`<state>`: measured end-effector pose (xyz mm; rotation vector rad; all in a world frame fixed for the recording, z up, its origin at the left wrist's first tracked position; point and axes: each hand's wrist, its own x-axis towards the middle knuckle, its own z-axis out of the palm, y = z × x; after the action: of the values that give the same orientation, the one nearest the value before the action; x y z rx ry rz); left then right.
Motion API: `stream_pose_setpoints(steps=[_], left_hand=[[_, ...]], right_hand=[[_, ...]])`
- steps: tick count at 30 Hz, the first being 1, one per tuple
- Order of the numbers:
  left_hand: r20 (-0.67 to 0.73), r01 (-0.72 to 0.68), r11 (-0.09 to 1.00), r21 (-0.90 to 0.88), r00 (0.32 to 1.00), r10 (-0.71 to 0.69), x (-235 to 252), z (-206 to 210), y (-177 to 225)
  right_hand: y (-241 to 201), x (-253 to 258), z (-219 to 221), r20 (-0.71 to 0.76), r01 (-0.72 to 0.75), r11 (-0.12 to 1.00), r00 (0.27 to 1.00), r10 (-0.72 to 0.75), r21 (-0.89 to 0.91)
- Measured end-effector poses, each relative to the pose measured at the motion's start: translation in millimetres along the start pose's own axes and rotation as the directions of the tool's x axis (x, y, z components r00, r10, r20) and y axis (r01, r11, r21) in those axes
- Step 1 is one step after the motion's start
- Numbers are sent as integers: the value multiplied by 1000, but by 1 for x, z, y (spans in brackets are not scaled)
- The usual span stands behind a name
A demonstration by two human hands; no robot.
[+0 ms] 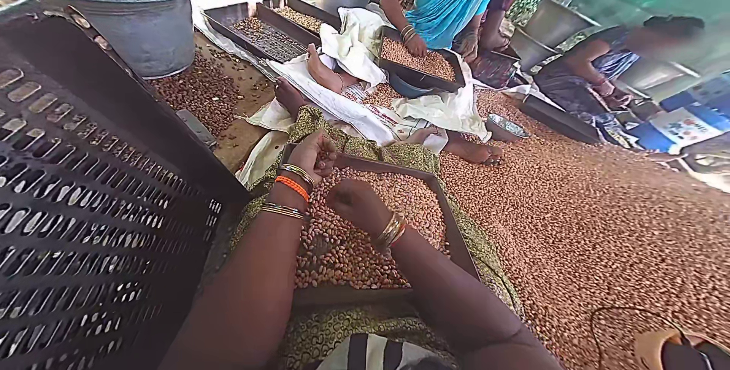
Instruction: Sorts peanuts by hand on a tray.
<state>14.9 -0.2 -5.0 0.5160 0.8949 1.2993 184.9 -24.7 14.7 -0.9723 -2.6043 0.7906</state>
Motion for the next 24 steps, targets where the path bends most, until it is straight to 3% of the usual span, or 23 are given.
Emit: stream_pose_setpoints(steps=[2,4,10,15,18,20,22,24], left_hand=[[-41,-42,999,-2,998,42,3,-4,-1],[-54,-45,998,32,997,47,4,-5,-3],[-119,43,988,149,993,-25,3,0,-2],[-113,54,974,220,993,-29,3,2,-4],[-140,96,945,313,989,-54,2,0,-2],[-133,148,913,380,986,-104,3,1,-2],[-52,191,891,412,981,-186,4,4,-4],[62,207,915,345,968,-243,0,8,-3]], right_hand=[[-4,4,19,257,57,995,966,-33,-85],[-13,7,33,394,71,982,919,4,-174],[-29,4,43,398,102,954,917,20,-283],[-20,3,41,393,59,974,919,33,-220],[-8,10,19,217,-81,983,969,116,-163],[2,12,1,-100,-81,993,992,73,-81],[4,14,-16,-328,-16,999,945,5,-31],[4,15,-31,-402,22,1000,915,-25,-12]])
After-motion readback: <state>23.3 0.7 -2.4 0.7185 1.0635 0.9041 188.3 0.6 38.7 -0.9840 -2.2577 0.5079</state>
